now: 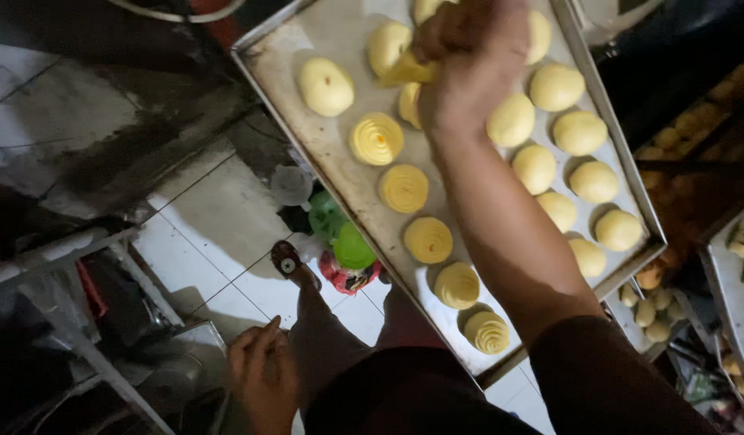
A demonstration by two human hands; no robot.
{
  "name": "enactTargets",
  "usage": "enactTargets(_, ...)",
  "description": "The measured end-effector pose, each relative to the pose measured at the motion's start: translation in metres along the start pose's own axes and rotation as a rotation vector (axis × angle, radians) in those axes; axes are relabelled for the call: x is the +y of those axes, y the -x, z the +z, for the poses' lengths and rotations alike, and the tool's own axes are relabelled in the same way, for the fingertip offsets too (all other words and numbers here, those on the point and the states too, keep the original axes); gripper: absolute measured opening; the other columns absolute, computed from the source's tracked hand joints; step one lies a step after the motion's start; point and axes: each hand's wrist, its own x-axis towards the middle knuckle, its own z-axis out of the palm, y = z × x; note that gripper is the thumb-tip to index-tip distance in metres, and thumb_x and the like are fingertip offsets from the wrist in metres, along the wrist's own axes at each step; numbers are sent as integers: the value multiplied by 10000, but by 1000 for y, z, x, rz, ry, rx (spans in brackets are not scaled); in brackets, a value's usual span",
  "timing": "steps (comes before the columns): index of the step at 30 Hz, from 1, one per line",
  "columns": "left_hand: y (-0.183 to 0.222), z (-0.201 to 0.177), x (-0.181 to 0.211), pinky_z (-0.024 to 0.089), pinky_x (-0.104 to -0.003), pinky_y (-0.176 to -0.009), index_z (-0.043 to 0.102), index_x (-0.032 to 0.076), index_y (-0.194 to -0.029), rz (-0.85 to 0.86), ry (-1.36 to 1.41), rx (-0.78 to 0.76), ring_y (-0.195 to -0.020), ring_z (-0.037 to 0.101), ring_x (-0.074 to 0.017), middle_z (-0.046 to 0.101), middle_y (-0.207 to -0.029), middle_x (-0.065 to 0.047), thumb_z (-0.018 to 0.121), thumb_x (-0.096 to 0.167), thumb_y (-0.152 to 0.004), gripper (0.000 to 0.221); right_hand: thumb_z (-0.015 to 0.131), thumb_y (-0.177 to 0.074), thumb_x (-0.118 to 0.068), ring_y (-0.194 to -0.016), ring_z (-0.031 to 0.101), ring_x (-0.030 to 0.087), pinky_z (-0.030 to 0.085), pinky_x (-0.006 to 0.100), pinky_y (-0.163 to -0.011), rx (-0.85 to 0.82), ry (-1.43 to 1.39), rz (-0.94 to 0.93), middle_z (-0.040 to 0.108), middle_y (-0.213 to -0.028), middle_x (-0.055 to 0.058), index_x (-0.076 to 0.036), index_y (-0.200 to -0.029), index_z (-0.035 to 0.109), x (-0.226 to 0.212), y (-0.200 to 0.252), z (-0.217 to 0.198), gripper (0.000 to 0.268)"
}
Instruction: The person applies a yellow topping to dough balls on a tray using a piping bag, then moves to a counter to prepare other ingredients by opening a plastic bag and using a spatula to fill another piping bag with a yellow mixture.
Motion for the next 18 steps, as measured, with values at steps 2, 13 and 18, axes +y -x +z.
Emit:
enactTargets(2, 2, -3, -2, 510, -322, -869, 652, 35, -1093, -16, 54, 34, -927, 599, -213, 511, -1019, -130, 577, 20, -869, 237, 327, -781, -41, -380, 208, 169, 227, 305, -356, -177, 25, -2, 188, -497, 62, -97, -586, 246, 23, 9, 24, 218)
enactTargets(13, -3, -13, -14, 531, -282, -794, 669, 40, -1058, -55, 52, 152, -872, 616, -181, 548, -1000, -117, 596, 17, -868, 205, 434, -883, -306, -372, 200, 129, 203, 279, -321, -196, 110, 14, 201, -538, 31, -119, -648, 262, 59, 12, 30, 346)
enactTargets(18, -6, -16, -13, 493, -284, -846, 676, 85, -1060, -60, -9, 94, -898, 609, -173, 572, -1003, -80, 585, 50, -876, 209, 438, -887, -342, -383, 190, 132, 208, 277, -325, -240, 127, -15, 178, -549, 36, -111, -658, 245, 54, 21, 35, 379)
